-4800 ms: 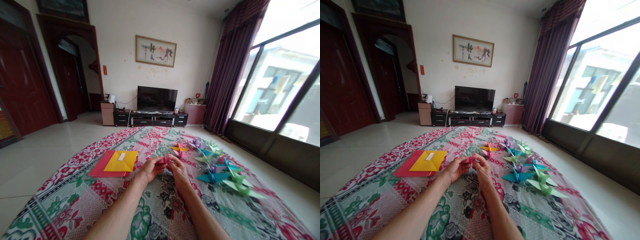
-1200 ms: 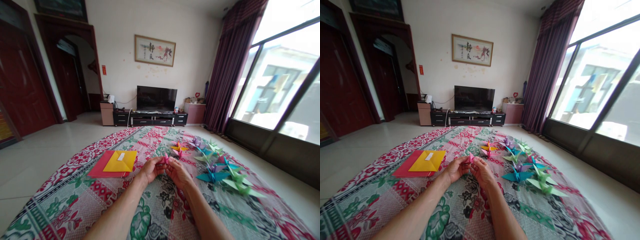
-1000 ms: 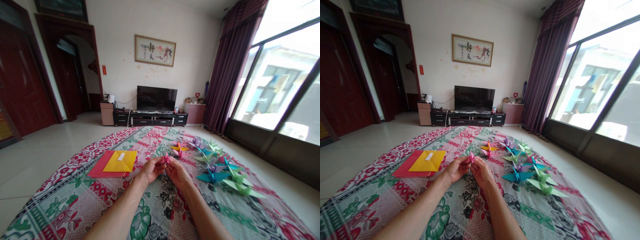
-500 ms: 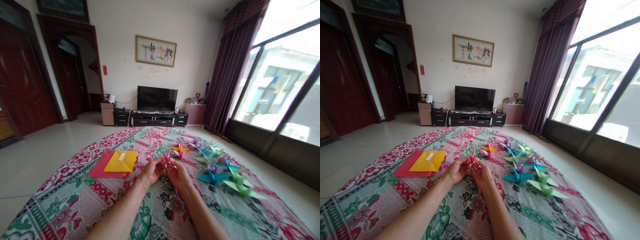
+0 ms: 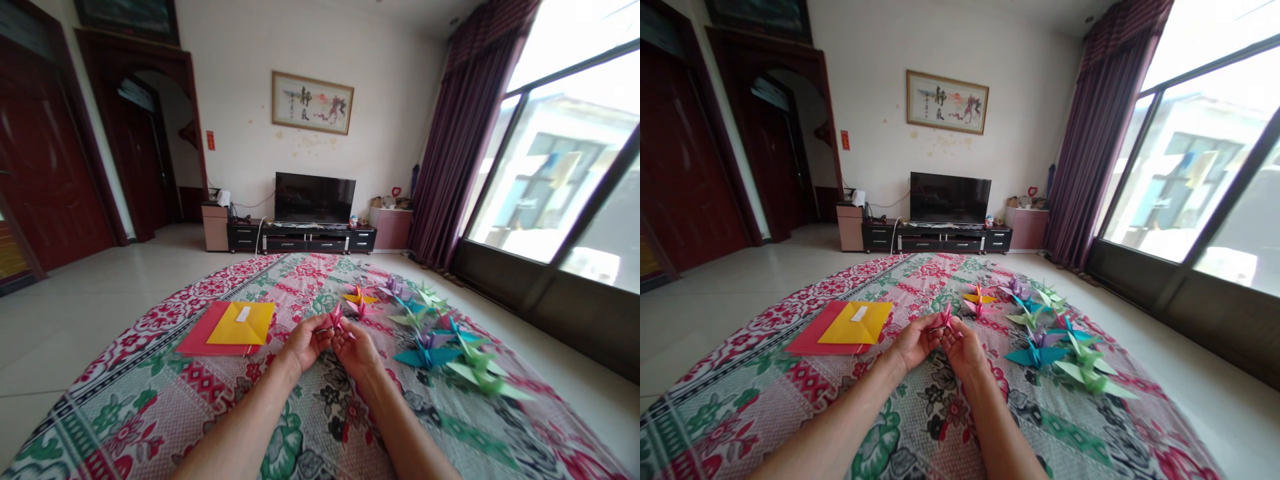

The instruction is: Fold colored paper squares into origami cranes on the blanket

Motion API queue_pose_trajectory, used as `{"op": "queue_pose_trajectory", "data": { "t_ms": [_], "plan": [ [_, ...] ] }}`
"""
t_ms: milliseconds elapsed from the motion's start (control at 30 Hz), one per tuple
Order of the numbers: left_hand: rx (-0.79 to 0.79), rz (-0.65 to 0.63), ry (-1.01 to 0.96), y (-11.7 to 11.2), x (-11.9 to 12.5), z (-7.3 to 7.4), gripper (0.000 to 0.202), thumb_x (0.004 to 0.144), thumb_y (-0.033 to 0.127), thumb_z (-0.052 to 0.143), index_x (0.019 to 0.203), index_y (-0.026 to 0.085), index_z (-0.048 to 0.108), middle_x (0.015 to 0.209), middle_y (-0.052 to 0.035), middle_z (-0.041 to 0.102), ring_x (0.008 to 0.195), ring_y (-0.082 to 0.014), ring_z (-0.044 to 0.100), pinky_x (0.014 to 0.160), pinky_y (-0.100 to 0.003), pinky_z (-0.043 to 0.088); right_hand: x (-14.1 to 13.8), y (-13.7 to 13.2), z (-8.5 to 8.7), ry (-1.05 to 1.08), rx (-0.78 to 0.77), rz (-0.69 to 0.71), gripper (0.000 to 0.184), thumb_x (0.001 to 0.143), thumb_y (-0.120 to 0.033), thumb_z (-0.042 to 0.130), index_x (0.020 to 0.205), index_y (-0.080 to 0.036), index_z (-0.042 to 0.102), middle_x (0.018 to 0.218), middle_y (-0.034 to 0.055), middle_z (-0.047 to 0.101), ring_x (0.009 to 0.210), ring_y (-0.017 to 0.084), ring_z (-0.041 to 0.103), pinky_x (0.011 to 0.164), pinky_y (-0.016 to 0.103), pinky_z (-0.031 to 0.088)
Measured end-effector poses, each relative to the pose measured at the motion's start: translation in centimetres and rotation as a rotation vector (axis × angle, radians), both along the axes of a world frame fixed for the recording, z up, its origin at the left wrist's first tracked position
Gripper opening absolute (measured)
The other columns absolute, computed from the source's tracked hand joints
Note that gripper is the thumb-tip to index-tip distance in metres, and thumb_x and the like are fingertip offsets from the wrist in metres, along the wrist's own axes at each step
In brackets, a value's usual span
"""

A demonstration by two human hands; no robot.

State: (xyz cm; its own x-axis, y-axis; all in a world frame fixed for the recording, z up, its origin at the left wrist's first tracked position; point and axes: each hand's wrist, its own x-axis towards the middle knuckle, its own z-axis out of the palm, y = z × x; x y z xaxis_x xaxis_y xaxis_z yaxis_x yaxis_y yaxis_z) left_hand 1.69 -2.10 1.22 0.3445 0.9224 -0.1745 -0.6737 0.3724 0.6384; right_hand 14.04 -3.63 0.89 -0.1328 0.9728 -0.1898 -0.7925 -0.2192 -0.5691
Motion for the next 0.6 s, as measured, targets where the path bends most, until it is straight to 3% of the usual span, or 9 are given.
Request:
{"op": "queue_pose_trajectory", "data": {
  "t_ms": [600],
  "plan": [
    [-0.008,0.073,0.003,-0.15,0.37,0.17,0.004,0.078,0.012,0.056,0.076,0.011,0.058,0.059,-0.0017,0.063,0.048,-0.0104,0.06,0.042,-0.019,0.049,-0.21,0.16,-0.18,-0.004,0.047,-0.049,0.005,0.068,-0.01,0.064,0.071,-0.013,0.062,0.06,0.0006,0.066,0.051,0.008,0.06,0.05,0.016,0.052]
  ]
}}
